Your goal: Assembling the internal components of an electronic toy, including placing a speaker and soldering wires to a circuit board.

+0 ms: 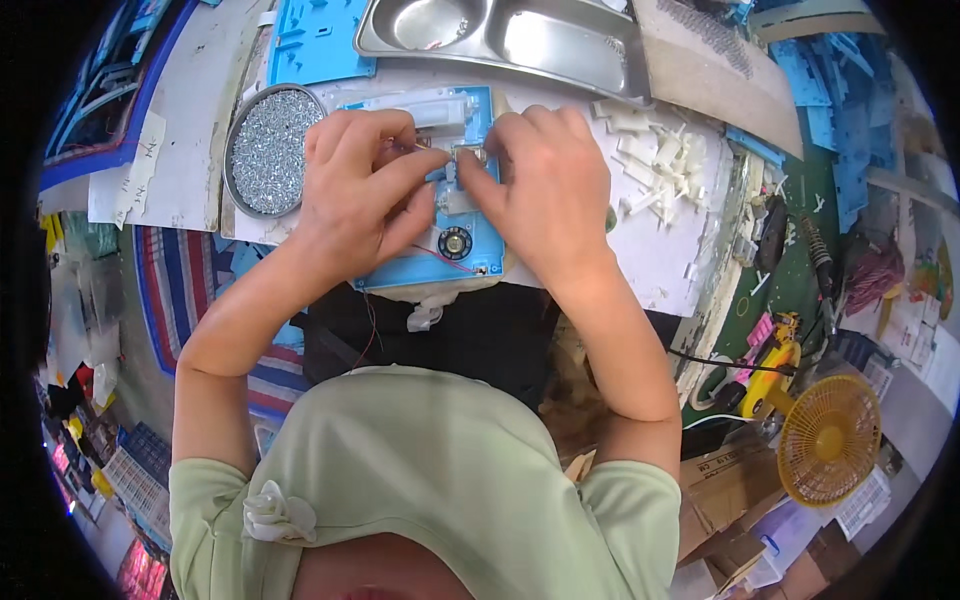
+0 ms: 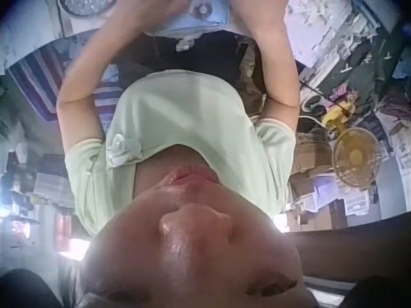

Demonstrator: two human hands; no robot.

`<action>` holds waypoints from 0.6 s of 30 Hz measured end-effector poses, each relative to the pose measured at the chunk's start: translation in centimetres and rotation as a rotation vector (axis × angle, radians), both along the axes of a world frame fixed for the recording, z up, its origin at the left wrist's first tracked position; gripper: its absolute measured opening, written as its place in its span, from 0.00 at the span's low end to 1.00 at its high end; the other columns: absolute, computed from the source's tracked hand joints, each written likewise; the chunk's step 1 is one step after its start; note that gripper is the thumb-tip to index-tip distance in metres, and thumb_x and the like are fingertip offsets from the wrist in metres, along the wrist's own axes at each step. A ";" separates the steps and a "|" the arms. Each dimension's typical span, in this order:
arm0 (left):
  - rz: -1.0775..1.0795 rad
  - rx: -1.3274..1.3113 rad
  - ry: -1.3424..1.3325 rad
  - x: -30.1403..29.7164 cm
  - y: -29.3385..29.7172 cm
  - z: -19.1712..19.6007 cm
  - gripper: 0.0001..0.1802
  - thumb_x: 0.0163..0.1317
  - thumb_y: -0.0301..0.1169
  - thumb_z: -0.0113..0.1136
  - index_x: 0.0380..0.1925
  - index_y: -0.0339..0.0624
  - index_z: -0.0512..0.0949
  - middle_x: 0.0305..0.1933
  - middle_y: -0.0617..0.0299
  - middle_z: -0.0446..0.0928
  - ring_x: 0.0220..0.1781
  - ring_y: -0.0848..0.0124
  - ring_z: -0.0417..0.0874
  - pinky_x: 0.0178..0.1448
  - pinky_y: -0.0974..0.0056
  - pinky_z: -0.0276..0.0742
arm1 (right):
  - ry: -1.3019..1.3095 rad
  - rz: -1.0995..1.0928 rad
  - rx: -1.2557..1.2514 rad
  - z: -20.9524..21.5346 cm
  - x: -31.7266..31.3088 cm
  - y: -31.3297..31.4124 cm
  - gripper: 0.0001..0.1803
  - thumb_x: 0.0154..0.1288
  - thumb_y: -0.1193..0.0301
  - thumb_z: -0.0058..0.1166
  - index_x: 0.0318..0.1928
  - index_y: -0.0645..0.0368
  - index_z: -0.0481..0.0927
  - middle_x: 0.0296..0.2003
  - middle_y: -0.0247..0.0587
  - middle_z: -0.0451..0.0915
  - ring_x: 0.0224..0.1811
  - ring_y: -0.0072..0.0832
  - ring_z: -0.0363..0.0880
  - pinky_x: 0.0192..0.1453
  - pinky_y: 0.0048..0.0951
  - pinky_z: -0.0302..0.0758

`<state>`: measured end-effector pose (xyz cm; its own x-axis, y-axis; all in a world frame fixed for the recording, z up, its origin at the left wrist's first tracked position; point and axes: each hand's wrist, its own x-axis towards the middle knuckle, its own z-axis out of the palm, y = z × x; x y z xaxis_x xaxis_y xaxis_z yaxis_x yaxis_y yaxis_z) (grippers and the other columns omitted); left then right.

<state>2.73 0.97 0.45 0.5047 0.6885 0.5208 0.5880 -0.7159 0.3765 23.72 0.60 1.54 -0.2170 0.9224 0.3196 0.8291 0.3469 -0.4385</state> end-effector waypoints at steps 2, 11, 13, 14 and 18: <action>0.017 0.037 -0.007 0.0 0.0 -0.3 0.17 0.50 0.30 0.69 0.43 0.50 0.86 0.49 0.64 0.76 0.49 0.61 0.77 0.55 0.55 0.66 | -0.085 0.000 -0.033 0.5 -0.4 0.5 0.11 0.54 0.65 0.69 0.26 0.57 0.82 0.26 0.39 0.79 0.35 0.41 0.76 0.38 0.42 0.76; 0.016 0.018 0.055 0.6 -0.4 -0.8 0.17 0.51 0.31 0.69 0.44 0.51 0.87 0.52 0.66 0.77 0.53 0.60 0.76 0.64 0.51 0.62 | 0.092 -0.012 -0.440 1.4 0.8 1.5 0.09 0.57 0.68 0.64 0.25 0.59 0.82 0.25 0.46 0.82 0.35 0.47 0.80 0.40 0.42 0.80; 0.012 0.025 0.048 0.5 -0.4 -0.9 0.16 0.51 0.31 0.69 0.43 0.50 0.87 0.51 0.66 0.77 0.53 0.61 0.76 0.64 0.51 0.62 | 0.031 0.016 -0.509 2.0 0.8 2.1 0.08 0.57 0.68 0.63 0.26 0.59 0.83 0.27 0.46 0.82 0.36 0.47 0.81 0.41 0.40 0.81; 0.009 0.028 0.044 0.5 -0.4 -1.0 0.16 0.51 0.31 0.69 0.43 0.50 0.87 0.51 0.66 0.77 0.53 0.61 0.76 0.65 0.51 0.61 | -0.119 0.070 -0.359 2.1 0.5 2.0 0.08 0.57 0.69 0.62 0.26 0.60 0.83 0.28 0.46 0.82 0.37 0.46 0.81 0.41 0.40 0.82; 0.008 0.065 0.055 0.7 -0.2 -1.3 0.13 0.48 0.34 0.71 0.36 0.45 0.86 0.51 0.66 0.78 0.52 0.66 0.76 0.62 0.51 0.62 | -0.579 0.191 -0.036 2.5 -2.1 0.7 0.08 0.57 0.70 0.61 0.25 0.61 0.82 0.32 0.45 0.83 0.39 0.46 0.81 0.39 0.40 0.83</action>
<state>3.43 0.76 -0.85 0.5288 0.6580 0.5361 0.6122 -0.7332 0.2961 21.62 1.25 4.00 -0.5090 0.8580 0.0691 0.8607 0.5065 0.0506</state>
